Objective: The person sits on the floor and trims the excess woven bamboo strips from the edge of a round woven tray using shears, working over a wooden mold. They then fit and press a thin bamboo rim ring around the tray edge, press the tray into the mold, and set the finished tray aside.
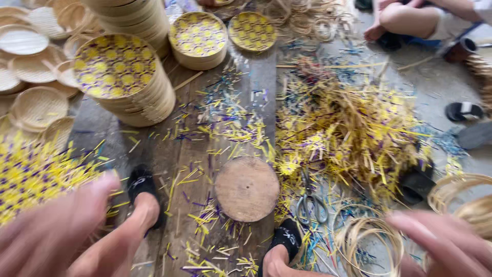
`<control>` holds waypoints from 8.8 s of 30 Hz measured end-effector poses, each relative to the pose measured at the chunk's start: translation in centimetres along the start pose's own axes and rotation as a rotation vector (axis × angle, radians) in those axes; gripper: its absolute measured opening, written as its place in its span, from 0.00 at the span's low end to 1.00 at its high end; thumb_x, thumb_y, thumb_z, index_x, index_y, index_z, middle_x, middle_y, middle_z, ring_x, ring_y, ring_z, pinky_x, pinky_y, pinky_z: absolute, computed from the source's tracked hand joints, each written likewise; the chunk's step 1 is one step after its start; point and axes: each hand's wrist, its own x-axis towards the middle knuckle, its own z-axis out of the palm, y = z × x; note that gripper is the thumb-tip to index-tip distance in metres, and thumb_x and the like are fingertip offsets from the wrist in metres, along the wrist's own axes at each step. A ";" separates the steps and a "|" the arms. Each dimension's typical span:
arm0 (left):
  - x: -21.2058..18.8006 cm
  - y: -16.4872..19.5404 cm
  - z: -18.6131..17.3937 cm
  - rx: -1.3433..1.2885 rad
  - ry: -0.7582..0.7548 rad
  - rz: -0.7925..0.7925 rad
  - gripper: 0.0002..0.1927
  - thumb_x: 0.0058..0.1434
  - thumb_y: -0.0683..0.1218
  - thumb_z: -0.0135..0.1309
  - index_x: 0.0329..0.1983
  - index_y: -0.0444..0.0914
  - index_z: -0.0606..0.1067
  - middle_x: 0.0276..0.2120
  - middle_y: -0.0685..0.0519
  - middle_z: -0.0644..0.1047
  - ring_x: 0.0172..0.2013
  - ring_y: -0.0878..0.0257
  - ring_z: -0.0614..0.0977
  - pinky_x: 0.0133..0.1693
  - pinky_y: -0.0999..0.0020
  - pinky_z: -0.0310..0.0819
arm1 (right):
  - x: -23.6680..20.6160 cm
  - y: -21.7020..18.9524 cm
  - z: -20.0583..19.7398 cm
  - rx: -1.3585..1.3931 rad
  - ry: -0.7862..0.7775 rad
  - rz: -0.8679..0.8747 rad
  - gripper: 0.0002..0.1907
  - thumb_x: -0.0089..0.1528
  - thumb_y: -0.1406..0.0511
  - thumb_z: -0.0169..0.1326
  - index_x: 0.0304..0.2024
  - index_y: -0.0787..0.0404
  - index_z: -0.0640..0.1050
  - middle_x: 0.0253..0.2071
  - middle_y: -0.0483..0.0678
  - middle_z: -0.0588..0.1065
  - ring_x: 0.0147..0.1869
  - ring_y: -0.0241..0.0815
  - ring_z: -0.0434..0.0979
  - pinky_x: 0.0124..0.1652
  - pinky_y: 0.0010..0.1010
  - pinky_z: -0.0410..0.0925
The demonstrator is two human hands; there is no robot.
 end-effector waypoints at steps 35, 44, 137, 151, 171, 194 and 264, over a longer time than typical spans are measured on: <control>-5.1 -14.1 5.9 0.323 -0.439 -0.083 0.09 0.57 0.43 0.51 0.36 0.33 0.76 0.34 0.42 0.78 0.35 0.49 0.81 0.38 0.56 0.78 | -33.2 13.0 30.8 0.931 -0.681 1.660 0.25 0.67 0.52 0.50 0.48 0.67 0.83 0.34 0.48 0.80 0.36 0.41 0.80 0.34 0.31 0.72; -13.2 1.7 28.4 -0.230 -0.881 0.378 0.14 0.57 0.40 0.52 0.42 0.25 0.74 0.39 0.37 0.76 0.41 0.46 0.79 0.40 0.56 0.76 | -27.3 16.4 27.3 1.700 0.052 1.478 0.34 0.58 0.50 0.57 0.62 0.59 0.69 0.52 0.50 0.78 0.52 0.47 0.80 0.46 0.41 0.76; -3.5 -4.7 29.4 -2.030 -0.244 -1.268 0.23 0.69 0.60 0.50 0.25 0.41 0.69 0.15 0.60 0.61 0.16 0.70 0.61 0.18 0.75 0.51 | -8.6 14.9 16.7 1.426 0.033 1.367 0.20 0.69 0.53 0.51 0.37 0.64 0.79 0.19 0.37 0.60 0.21 0.29 0.57 0.21 0.23 0.55; -3.6 -8.0 29.3 -1.692 -0.503 -1.250 0.21 0.70 0.55 0.52 0.23 0.41 0.71 0.15 0.61 0.63 0.15 0.71 0.61 0.18 0.74 0.53 | -12.4 15.5 19.7 1.448 -0.156 1.407 0.22 0.71 0.53 0.52 0.27 0.58 0.72 0.18 0.37 0.57 0.19 0.29 0.53 0.18 0.22 0.51; -10.5 -7.6 34.4 -2.142 0.296 -1.439 0.21 0.71 0.56 0.49 0.24 0.42 0.71 0.15 0.59 0.62 0.16 0.70 0.61 0.18 0.74 0.52 | -16.3 11.9 24.1 1.500 0.100 1.377 0.19 0.70 0.52 0.47 0.40 0.61 0.77 0.29 0.46 0.73 0.33 0.41 0.77 0.36 0.40 0.76; -21.5 -12.0 40.2 -0.351 -0.316 -1.041 0.14 0.53 0.44 0.68 0.44 0.42 0.84 0.37 0.47 0.84 0.36 0.57 0.86 0.43 0.65 0.79 | -26.4 14.6 32.3 0.086 -0.344 1.197 0.11 0.56 0.64 0.66 0.42 0.57 0.86 0.34 0.49 0.83 0.35 0.40 0.83 0.41 0.30 0.74; -11.6 -10.2 47.8 -0.381 -0.527 -0.493 0.16 0.67 0.61 0.53 0.45 0.49 0.84 0.49 0.57 0.81 0.48 0.53 0.79 0.48 0.57 0.74 | -27.7 2.0 35.5 -0.129 -0.816 0.114 0.51 0.55 0.42 0.61 0.73 0.61 0.63 0.76 0.60 0.56 0.81 0.60 0.50 0.72 0.65 0.46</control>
